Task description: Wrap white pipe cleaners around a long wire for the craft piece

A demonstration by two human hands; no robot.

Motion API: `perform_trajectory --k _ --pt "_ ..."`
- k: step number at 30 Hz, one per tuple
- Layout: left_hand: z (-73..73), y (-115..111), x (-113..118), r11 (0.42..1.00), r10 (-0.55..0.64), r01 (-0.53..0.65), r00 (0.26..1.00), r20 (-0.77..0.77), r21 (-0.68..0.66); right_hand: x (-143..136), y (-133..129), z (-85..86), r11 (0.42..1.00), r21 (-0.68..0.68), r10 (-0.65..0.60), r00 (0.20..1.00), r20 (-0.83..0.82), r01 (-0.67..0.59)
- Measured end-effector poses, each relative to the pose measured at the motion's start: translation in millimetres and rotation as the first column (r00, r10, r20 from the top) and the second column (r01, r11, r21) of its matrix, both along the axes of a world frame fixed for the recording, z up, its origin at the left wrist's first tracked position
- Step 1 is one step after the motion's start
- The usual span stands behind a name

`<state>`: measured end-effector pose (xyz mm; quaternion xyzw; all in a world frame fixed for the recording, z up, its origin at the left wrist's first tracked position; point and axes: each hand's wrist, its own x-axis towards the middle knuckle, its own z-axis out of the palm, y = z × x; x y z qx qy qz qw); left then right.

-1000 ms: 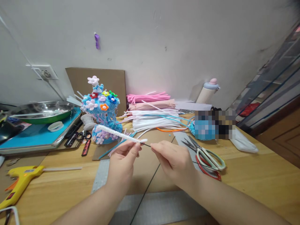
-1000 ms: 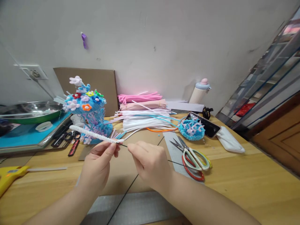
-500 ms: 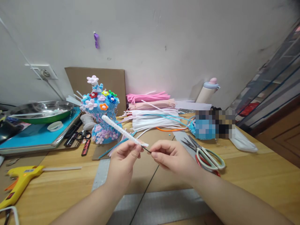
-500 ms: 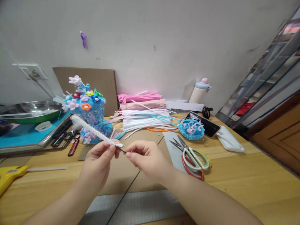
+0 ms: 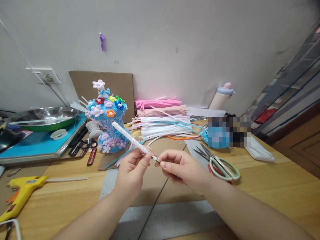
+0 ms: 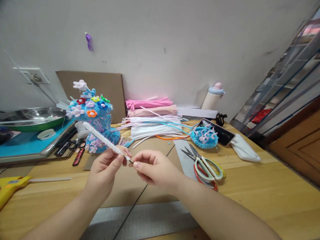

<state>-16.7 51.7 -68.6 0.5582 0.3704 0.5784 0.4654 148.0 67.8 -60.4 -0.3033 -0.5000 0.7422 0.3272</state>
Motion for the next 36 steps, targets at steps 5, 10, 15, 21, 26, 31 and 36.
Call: perform_trajectory --k 5,10,15,21,26,31,36 --pt "-6.8 -1.1 1.5 0.998 -0.057 0.057 0.996 -0.069 -0.009 -1.0 -1.8 -0.7 0.997 -0.059 0.044 0.999 -0.026 -0.046" --pt "-6.6 -1.3 6.0 0.999 -0.040 0.040 0.999 -0.012 -0.029 1.5 0.2 -0.4 0.980 -0.165 0.100 0.992 -0.081 -0.112" --pt "-5.4 0.2 8.9 0.991 -0.020 0.030 0.997 0.080 -0.133 3.2 2.2 -1.6 0.975 -0.193 0.083 0.987 -0.135 -0.109" --pt "-5.4 3.1 7.8 0.985 0.077 -0.050 0.983 0.166 -0.163 3.5 3.3 -5.3 0.990 -0.138 0.016 0.995 -0.097 -0.029" --pt "-0.6 0.5 9.1 0.969 0.015 0.022 0.989 0.148 -0.245 -0.5 0.4 -5.4 0.999 -0.018 -0.029 0.999 -0.013 0.029" --pt "0.7 5.1 1.5 0.970 0.052 -0.019 0.990 0.129 -0.242 -1.8 1.6 -5.5 0.988 0.135 -0.083 0.994 0.076 0.072" --pt "13.3 14.6 -17.2 0.979 0.112 -0.086 0.984 0.140 -0.183 1.1 4.3 -3.7 0.972 0.230 -0.087 0.984 0.155 0.050"
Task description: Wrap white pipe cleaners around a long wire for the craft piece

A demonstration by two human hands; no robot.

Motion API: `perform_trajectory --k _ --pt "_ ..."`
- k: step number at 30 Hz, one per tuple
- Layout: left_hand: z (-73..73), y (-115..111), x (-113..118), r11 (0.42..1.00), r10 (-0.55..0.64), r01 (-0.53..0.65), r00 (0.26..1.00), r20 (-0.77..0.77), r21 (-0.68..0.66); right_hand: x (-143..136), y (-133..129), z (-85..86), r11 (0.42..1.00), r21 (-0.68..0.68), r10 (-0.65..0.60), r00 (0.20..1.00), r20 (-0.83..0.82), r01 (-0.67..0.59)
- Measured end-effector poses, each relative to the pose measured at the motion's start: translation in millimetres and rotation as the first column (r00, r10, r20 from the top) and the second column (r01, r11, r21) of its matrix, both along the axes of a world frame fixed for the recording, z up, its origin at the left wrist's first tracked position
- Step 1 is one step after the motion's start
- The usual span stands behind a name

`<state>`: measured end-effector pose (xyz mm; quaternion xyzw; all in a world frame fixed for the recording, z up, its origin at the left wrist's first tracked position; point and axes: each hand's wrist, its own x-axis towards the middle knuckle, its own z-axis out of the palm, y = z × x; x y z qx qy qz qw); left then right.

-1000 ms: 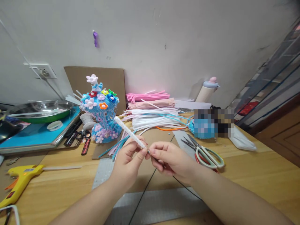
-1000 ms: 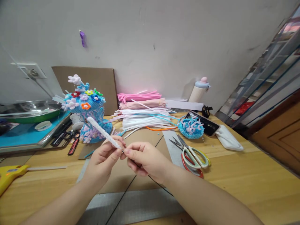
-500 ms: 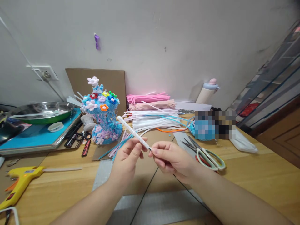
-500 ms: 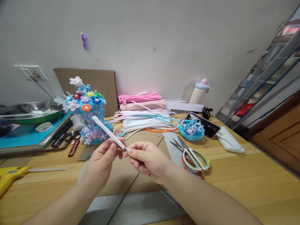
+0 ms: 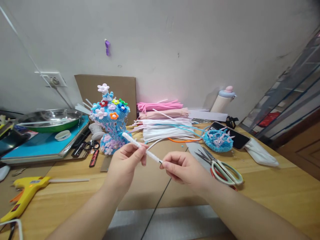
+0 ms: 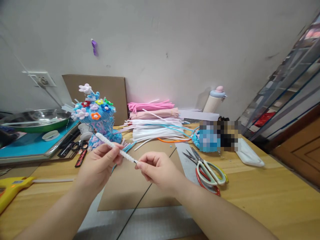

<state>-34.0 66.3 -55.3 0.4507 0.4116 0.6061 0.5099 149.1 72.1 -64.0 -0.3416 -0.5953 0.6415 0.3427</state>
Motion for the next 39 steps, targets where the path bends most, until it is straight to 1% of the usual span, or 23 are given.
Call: perform_trajectory --k 3,5,6,8,10,11,12,13,14,15,17,18,19,21,25,27,29,31,33,35,37,39 --pt "13.0 1.7 -10.5 0.999 0.030 -0.031 0.999 0.029 0.013 2.2 -0.7 5.8 0.997 0.075 -0.021 0.996 0.087 0.014" --pt "21.6 2.3 -17.0 0.999 0.046 -0.047 0.997 0.054 0.025 6.0 -1.0 10.8 0.983 0.181 -0.064 0.984 0.165 0.034" --pt "25.4 2.9 -20.1 0.997 0.066 -0.068 0.995 0.069 0.031 9.2 -0.7 13.2 0.966 0.256 -0.096 0.975 0.203 0.042" --pt "30.5 5.4 -25.8 0.989 0.136 -0.143 0.984 0.113 0.049 18.9 1.2 17.0 0.909 0.412 -0.183 0.947 0.265 0.060" --pt "29.3 9.2 -29.7 0.968 0.225 -0.238 0.964 0.144 0.076 33.3 5.0 18.8 0.845 0.526 -0.292 0.906 0.307 0.094" --pt "25.3 11.3 -30.6 0.960 0.257 -0.265 0.962 0.089 0.094 41.9 7.3 18.6 0.817 0.563 -0.353 0.880 0.318 0.124" --pt "18.9 13.4 -30.6 0.961 0.260 -0.256 0.965 -0.024 0.108 51.2 9.8 17.4 0.790 0.593 -0.416 0.847 0.330 0.157" --pt "10.2 15.3 -29.6 0.968 0.241 -0.224 0.953 -0.185 0.111 60.8 12.2 15.1 0.757 0.626 -0.482 0.809 0.338 0.190" --pt "-0.3 17.1 -27.6 0.986 0.166 -0.143 0.893 -0.418 0.087 70.2 14.5 11.8 0.715 0.665 -0.550 0.759 0.348 0.214" --pt "-11.9 19.0 -24.8 0.997 0.083 -0.071 0.832 -0.548 0.043 79.2 16.6 7.3 0.668 0.708 -0.619 0.701 0.355 0.231" --pt "-34.7 23.8 -17.1 1.000 -0.020 0.012 0.720 -0.694 -0.017 94.5 20.2 -3.9 0.588 0.778 -0.714 0.594 0.370 0.222" --pt "-44.4 27.4 -12.6 0.999 -0.041 0.028 0.663 -0.747 -0.030 100.3 21.7 -10.0 0.565 0.796 -0.744 0.551 0.379 0.216" --pt "-52.2 32.1 -8.1 0.999 -0.045 0.033 0.600 -0.799 -0.032 104.8 23.1 -16.0 0.557 0.803 -0.758 0.525 0.387 0.213" --pt "-61.7 45.0 1.1 1.000 -0.014 0.018 0.466 -0.885 -0.006 109.9 25.7 -26.4 0.563 0.799 -0.759 0.515 0.399 0.212" --pt "-67.5 74.9 18.4 0.997 0.076 -0.050 0.222 -0.972 0.066 109.3 31.0 -39.6 0.594 0.777 -0.724 0.558 0.405 0.207" --pt "-70.1 84.3 25.7 0.994 0.089 -0.076 0.136 -0.987 0.079 106.9 33.8 -44.0 0.609 0.766 -0.704 0.585 0.403 0.205" --pt "-72.4 87.2 31.2 0.993 0.096 -0.084 0.090 -0.991 0.089 104.7 36.3 -47.5 0.621 0.755 -0.685 0.612 0.395 0.209" --pt "-71.0 83.9 34.0 0.991 0.111 -0.081 0.083 -0.990 0.104 103.2 37.6 -49.7 0.632 0.743 -0.673 0.634 0.382 0.222" --pt "-63.2 75.5 33.7 0.990 0.134 -0.068 0.115 -0.984 0.127 102.2 36.7 -49.5 0.641 0.728 -0.665 0.649 0.369 0.243" --pt "-48.6 63.3 30.4 0.986 0.168 -0.051 0.181 -0.969 0.161 101.2 33.5 -47.1 0.650 0.713 -0.657 0.665 0.355 0.262" --pt "-29.7 48.0 24.7 0.976 0.219 -0.049 0.263 -0.940 0.214 99.9 28.8 -43.5 0.657 0.701 -0.650 0.679 0.341 0.277" --pt "-10.0 30.9 17.1 0.962 0.273 -0.080 0.369 -0.889 0.262 97.7 23.7 -40.2 0.661 0.692 -0.644 0.692 0.327 0.289"
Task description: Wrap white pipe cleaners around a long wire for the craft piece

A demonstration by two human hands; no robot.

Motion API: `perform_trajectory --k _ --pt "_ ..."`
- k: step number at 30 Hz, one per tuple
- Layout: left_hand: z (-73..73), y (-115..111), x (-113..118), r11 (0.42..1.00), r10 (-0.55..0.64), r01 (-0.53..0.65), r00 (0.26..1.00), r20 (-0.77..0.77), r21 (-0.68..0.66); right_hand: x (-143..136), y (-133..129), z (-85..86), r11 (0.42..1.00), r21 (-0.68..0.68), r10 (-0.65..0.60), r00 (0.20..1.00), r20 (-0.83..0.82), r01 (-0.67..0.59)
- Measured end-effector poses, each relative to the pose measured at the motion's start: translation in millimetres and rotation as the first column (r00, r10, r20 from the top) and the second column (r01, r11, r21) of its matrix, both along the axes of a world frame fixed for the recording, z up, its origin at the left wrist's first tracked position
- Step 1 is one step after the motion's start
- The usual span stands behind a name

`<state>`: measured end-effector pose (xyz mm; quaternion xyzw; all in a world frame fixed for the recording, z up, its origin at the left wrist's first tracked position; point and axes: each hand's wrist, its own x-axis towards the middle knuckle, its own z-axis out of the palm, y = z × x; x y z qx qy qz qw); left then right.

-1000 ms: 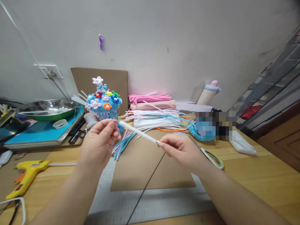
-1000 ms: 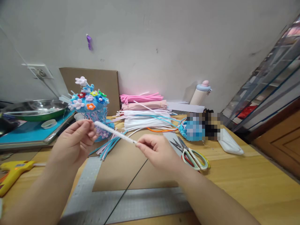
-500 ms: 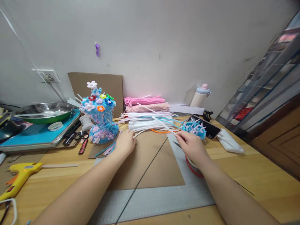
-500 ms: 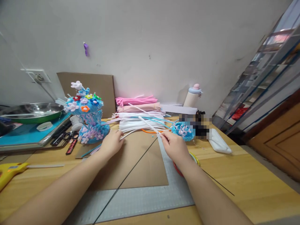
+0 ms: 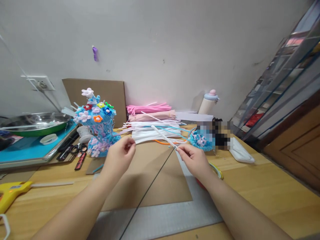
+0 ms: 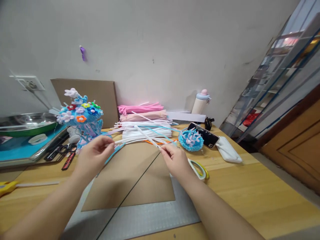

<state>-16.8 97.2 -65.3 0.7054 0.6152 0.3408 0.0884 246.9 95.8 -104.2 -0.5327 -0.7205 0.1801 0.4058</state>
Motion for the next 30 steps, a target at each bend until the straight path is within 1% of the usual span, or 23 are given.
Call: perform_trajectory --k 1,2,3,4,5,6,7,8,9,11,12,13,14,15,17,18,19,21,22,24,25,27,30 --pt "9.2 -8.8 -4.2 1.000 -0.004 0.001 0.993 0.115 0.021 -1.4 -2.3 1.3 1.000 -0.002 0.003 1.000 -0.011 -0.004" --pt "17.9 -17.4 -8.6 1.000 -0.021 0.012 0.945 0.327 0.028 -2.9 -4.4 2.2 1.000 -0.005 0.010 1.000 -0.020 -0.010" --pt "25.8 -25.8 -13.2 0.999 -0.038 0.032 0.852 0.522 0.022 -4.7 -6.2 3.0 1.000 -0.009 0.017 0.999 -0.029 -0.018" --pt "33.2 -33.6 -17.9 0.999 -0.046 0.049 0.729 0.683 0.015 -6.7 -7.7 3.7 1.000 -0.010 0.025 0.999 -0.038 -0.025" --pt "40.3 -40.8 -22.7 0.998 -0.048 0.060 0.600 0.798 0.014 -9.0 -9.1 4.6 0.999 -0.012 0.032 0.999 -0.044 -0.032" --pt "47.1 -47.3 -27.5 0.998 -0.055 0.063 0.501 0.864 0.027 -11.6 -10.3 5.9 0.999 -0.011 0.040 0.998 -0.050 -0.041" --pt "53.8 -53.0 -32.1 0.997 -0.072 0.060 0.431 0.899 0.051 -14.6 -11.4 7.9 0.999 -0.005 0.051 0.997 -0.058 -0.051" --pt "60.5 -57.7 -36.4 0.994 -0.105 0.052 0.394 0.913 0.092 -17.9 -12.5 10.6 0.998 0.005 0.063 0.996 -0.069 -0.063" --pt "67.2 -61.5 -40.0 0.987 -0.157 0.035 0.382 0.911 0.155 -21.7 -13.5 14.2 0.997 0.017 0.077 0.993 -0.087 -0.076" --pt "79.3 -66.3 -44.3 0.949 -0.291 0.001 0.399 0.870 0.316 -30.9 -15.3 24.6 0.993 0.016 0.122 0.980 -0.159 -0.121" --pt "84.0 -67.2 -44.6 0.922 -0.358 0.014 0.411 0.839 0.387 -36.2 -16.0 31.2 0.988 -0.003 0.153 0.963 -0.224 -0.157" --pt "87.2 -67.2 -43.6 0.906 -0.402 0.056 0.421 0.813 0.419 -42.1 -16.7 38.6 0.978 -0.038 0.186 0.934 -0.307 -0.207" --pt "88.4 -66.4 -41.3 0.907 -0.414 0.125 0.428 0.803 0.401 -48.4 -17.2 46.5 0.959 -0.079 0.218 0.888 -0.406 -0.271" --pt "87.6 -65.0 -37.8 0.918 -0.395 0.217 0.436 0.808 0.332 -55.2 -17.7 54.4 0.933 -0.115 0.240 0.828 -0.507 -0.342" --pt "80.2 -60.7 -27.9 0.920 -0.300 0.372 0.473 0.829 0.121 -69.6 -18.3 69.0 0.865 -0.157 0.258 0.691 -0.675 -0.477" --pt "74.4 -58.2 -22.2 0.907 -0.255 0.420 0.484 0.837 0.034 -76.9 -18.6 74.7 0.829 -0.163 0.260 0.627 -0.734 -0.535" --pt "68.2 -55.9 -16.7 0.895 -0.227 0.445 0.481 0.847 -0.013 -84.2 -18.8 79.0 0.796 -0.157 0.263 0.568 -0.780 -0.584" --pt "56.4 -51.8 -7.5 0.864 -0.182 0.499 0.436 0.882 -0.068 -97.5 -19.1 82.7 0.756 -0.127 0.273 0.486 -0.830 -0.642" --pt "51.7 -50.3 -4.4 0.854 -0.166 0.514 0.411 0.896 -0.078 -103.2 -19.3 82.4 0.751 -0.109 0.278 0.462 -0.842 -0.651" --pt "45.1 -47.8 -1.8 0.852 -0.150 0.518 0.378 0.913 -0.075 -111.7 -19.6 78.8 0.766 -0.082 0.281 0.447 -0.849 -0.637" --pt "43.0 -46.7 -2.0 0.859 -0.149 0.508 0.378 0.914 -0.069 -114.5 -19.8 76.4 0.776 -0.076 0.280 0.450 -0.848 -0.626" --pt "39.7 -44.3 -4.3 0.882 -0.151 0.468 0.403 0.903 -0.062 -117.5 -20.1 71.4 0.790 -0.079 0.281 0.472 -0.836 -0.608" --pt "35.5 -40.4 -8.6 0.916 -0.133 0.394 0.458 0.879 -0.067 -118.7 -20.7 65.8 0.783 -0.101 0.289 0.503 -0.814 -0.614"
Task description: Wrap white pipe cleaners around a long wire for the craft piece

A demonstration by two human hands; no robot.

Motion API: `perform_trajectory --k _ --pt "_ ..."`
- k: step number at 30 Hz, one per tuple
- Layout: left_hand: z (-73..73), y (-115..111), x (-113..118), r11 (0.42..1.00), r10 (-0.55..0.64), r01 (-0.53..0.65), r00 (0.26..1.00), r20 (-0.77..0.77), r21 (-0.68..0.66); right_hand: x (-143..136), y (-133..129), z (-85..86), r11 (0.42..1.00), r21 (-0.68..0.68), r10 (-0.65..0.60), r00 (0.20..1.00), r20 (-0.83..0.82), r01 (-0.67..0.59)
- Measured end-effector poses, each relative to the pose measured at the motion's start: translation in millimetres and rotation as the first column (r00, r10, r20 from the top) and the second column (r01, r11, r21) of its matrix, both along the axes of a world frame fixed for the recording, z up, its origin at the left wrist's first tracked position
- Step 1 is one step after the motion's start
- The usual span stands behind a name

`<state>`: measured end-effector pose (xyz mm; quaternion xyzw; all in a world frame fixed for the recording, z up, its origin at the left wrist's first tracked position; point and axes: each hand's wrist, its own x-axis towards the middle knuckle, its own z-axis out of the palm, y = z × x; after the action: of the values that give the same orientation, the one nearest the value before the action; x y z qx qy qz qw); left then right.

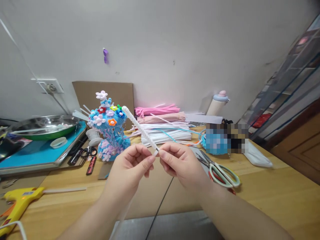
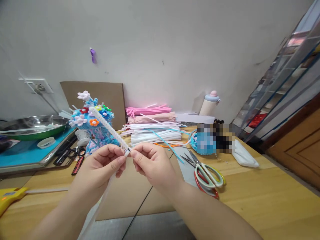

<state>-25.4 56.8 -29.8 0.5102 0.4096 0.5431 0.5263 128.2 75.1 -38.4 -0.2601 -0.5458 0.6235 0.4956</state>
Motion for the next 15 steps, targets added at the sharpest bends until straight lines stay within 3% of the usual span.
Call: perform_trajectory --k 8,15 --pt "-5.7 2.6 5.0 1.000 0.015 -0.015 1.000 0.026 -0.021 -5.5 -2.9 -9.3 0.999 -0.002 -0.051 0.998 0.022 0.051" --pt "-8.5 -1.0 4.9 0.971 -0.136 0.169 0.972 0.194 -0.166 -6.2 -6.7 -13.6 1.000 0.020 0.013 1.000 0.008 -0.013"
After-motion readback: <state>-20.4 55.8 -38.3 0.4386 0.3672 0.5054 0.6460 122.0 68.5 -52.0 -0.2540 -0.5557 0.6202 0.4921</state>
